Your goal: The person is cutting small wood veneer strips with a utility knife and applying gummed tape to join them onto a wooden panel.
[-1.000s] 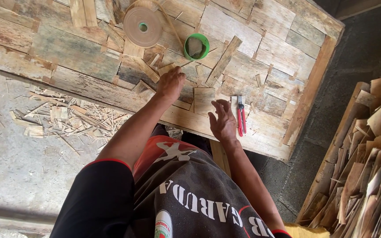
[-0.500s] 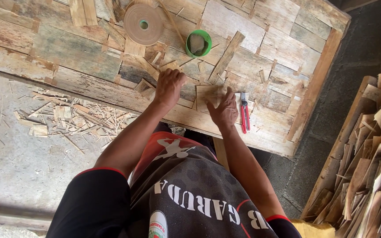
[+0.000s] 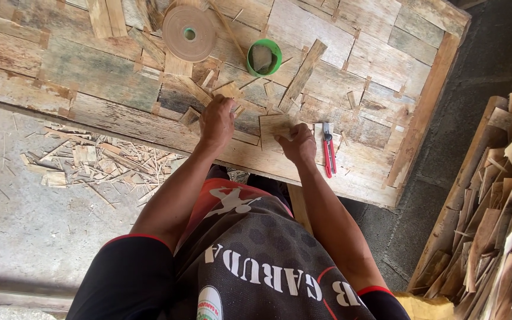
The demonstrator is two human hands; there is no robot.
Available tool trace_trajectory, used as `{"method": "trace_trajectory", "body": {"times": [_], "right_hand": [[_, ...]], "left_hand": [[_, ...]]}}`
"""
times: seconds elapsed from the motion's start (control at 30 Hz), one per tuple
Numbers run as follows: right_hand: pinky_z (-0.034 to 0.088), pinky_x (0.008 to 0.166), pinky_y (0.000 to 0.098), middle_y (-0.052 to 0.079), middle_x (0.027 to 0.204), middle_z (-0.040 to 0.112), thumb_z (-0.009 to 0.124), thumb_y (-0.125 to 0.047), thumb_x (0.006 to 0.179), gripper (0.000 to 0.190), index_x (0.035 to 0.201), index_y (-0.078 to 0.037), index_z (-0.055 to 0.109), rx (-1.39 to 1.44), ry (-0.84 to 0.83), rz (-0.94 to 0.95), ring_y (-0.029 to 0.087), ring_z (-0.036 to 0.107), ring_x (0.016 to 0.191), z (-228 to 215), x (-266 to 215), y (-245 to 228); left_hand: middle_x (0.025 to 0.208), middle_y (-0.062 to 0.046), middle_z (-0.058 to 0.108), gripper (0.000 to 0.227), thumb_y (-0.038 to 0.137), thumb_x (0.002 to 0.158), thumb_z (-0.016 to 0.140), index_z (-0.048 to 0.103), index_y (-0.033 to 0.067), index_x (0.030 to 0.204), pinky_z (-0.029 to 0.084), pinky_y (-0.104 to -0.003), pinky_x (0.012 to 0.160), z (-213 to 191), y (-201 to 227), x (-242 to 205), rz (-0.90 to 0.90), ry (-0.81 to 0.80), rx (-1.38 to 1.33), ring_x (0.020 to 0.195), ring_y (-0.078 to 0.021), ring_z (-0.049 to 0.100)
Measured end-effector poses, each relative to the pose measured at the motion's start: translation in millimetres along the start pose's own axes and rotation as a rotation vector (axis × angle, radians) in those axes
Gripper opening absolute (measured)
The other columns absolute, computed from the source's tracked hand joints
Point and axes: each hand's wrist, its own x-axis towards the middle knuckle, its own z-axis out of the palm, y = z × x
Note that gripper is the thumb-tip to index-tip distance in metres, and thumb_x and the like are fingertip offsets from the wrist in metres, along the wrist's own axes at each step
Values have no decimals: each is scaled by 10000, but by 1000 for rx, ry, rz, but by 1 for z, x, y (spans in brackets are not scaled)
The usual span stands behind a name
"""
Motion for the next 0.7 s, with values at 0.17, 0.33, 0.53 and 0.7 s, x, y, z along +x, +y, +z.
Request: {"method": "trace_trajectory", "body": {"times": [0.17, 0.33, 0.53, 0.7], "right_hand": [[498, 510, 283, 58, 862, 665, 776, -207, 902, 227, 1010, -55, 645, 335, -121, 94, 120, 563, 638, -21, 16, 4], [487, 493, 244, 61, 850, 681, 700, -104, 952, 101, 1022, -48, 653, 729, -46, 222, 103, 581, 626, -34, 42, 6], [547, 559, 233, 51, 925, 704, 681, -134, 983, 137, 1084, -49, 645, 764, 219, 27, 107, 673, 730, -37, 31, -21], [609, 651, 252, 44, 942, 742, 623, -166, 1024, 161, 1121, -62, 696, 685, -204, -46, 116, 695, 782, -40, 0, -70]], "left_hand": [[995, -109, 675, 300, 105, 802, 861, 717, 31, 1055, 597, -342, 741, 0, 7, 6, -31, -175, 97, 855, -202, 648], [939, -75, 671, 187, 86, 789, 849, 742, 55, 939, 610, -318, 732, 33, -10, 5, 25, -115, 154, 816, -177, 635], [884, -29, 693, 227, -22, 937, 704, 698, 104, 749, 628, -261, 671, 20, 7, 3, -87, -133, 46, 764, -120, 670], [928, -56, 730, 122, 24, 950, 746, 664, 92, 892, 620, -287, 667, 11, 28, 0, 143, 35, -100, 740, -146, 707]]}}
